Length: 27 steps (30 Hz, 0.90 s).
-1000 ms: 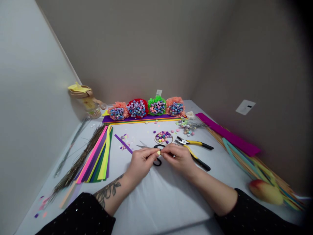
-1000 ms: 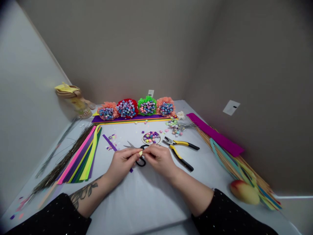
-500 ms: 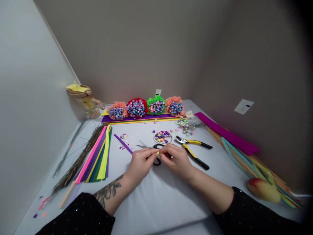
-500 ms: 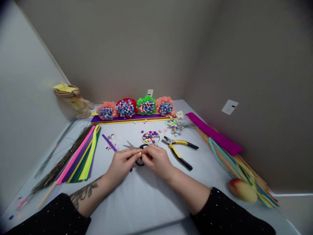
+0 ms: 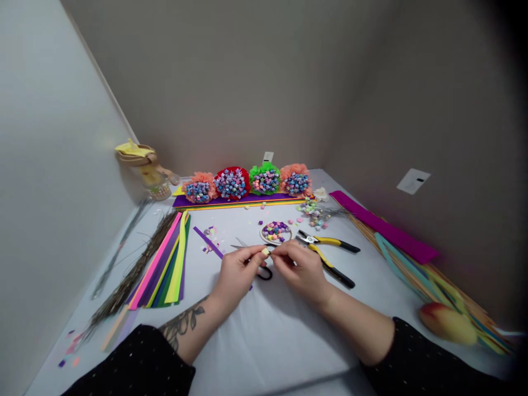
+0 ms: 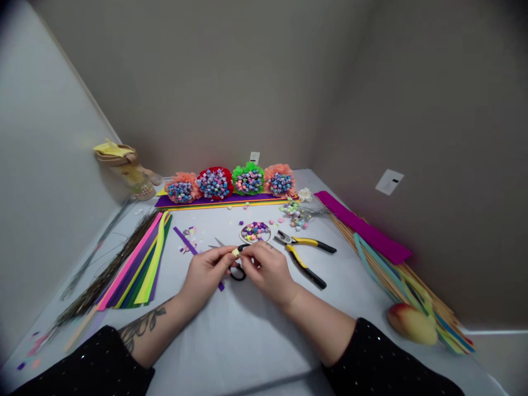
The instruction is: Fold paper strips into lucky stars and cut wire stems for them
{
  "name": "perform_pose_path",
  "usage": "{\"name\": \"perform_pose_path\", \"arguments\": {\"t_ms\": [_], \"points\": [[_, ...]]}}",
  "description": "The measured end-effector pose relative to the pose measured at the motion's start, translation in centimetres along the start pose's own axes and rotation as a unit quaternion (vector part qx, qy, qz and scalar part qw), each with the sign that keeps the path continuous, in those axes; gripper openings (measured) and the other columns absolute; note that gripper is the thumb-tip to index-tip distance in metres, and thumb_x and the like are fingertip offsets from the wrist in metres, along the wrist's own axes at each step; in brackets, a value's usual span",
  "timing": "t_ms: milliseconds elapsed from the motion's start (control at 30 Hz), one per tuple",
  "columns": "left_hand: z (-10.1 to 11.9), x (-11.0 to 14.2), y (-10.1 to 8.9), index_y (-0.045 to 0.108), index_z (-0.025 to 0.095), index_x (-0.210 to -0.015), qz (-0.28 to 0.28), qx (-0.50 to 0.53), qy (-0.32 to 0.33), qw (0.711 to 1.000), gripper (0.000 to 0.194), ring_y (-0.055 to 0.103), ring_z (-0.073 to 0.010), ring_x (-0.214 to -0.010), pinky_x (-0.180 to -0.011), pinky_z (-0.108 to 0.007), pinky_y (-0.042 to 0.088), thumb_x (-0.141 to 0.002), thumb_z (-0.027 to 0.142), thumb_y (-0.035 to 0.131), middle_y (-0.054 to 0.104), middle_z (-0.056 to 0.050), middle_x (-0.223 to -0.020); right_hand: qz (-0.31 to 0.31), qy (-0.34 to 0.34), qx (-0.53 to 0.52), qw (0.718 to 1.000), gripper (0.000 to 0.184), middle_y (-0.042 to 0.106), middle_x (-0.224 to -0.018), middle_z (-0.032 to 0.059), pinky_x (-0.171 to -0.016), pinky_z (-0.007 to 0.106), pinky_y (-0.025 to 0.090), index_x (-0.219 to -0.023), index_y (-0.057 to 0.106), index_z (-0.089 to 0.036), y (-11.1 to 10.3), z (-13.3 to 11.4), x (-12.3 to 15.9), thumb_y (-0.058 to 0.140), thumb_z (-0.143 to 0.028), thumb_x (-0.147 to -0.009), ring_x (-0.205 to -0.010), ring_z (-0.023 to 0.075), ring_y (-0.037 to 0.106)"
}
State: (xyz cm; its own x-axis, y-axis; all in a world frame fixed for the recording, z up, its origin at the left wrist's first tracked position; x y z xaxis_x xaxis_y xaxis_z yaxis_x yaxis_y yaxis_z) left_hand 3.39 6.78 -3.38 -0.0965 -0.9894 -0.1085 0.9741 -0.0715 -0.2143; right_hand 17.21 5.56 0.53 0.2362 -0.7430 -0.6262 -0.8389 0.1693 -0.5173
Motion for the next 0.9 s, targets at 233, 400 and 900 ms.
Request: {"name": "perform_pose_path", "arguments": {"t_ms": [233, 400, 900], "points": [[1.1, 0.2, -0.4, 0.073, 0.019, -0.095, 0.012, -0.058, 0.073, 0.996, 0.023, 0.064, -0.0120, -0.060, -0.055, -0.021, 0.054, -0.083, 0.032, 0.057, 0.073, -0.004, -0.079, 0.007, 0.013, -0.007, 1.000, 0.010, 0.062, -0.066, 0.0016, -0.053, 0.023, 0.045, -0.079, 0.061, -0.020, -0.1, 0.1, 0.0, 0.053, -0.014, -0.081, -0.057, 0.0120, 0.054], [1.3, 0.2, -0.3, 0.073, 0.018, -0.094, 0.014, -0.056, 0.081, 0.995, 0.024, 0.064, -0.0125, -0.060, -0.054, -0.021, 0.054, -0.083, 0.032, 0.057, 0.073, -0.005, -0.078, 0.016, 0.013, -0.009, 1.000, 0.011, 0.064, -0.067, 0.0018, -0.055, 0.024, 0.047, -0.079, 0.062, -0.021, -0.1, 0.0, 0.1, 0.054, -0.014, -0.082, -0.060, 0.0129, 0.057], [2.6, 0.7, -0.3, 0.072, 0.020, -0.095, 0.034, -0.109, 0.168, 0.979, 0.020, 0.067, -0.0156, -0.077, -0.072, -0.026, 0.055, -0.084, 0.024, 0.056, 0.073, -0.005, -0.087, 0.031, 0.005, -0.008, 0.999, 0.013, 0.066, -0.068, 0.0023, -0.059, 0.025, 0.049, -0.080, 0.064, -0.021, -0.1, -0.1, 0.3, 0.054, -0.014, -0.082, -0.063, 0.0138, 0.060]]}}
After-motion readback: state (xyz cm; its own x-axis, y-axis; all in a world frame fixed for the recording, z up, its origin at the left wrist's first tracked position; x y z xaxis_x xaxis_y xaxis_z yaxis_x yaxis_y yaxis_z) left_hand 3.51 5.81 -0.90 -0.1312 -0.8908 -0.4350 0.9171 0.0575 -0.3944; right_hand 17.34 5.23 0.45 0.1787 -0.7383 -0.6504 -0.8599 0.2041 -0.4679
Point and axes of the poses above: each hand's wrist, its own x-axis away from the middle knuckle, its own y-axis out of the palm, z = x × y, the point moved 7 cm from there along -x, towards the middle knuckle
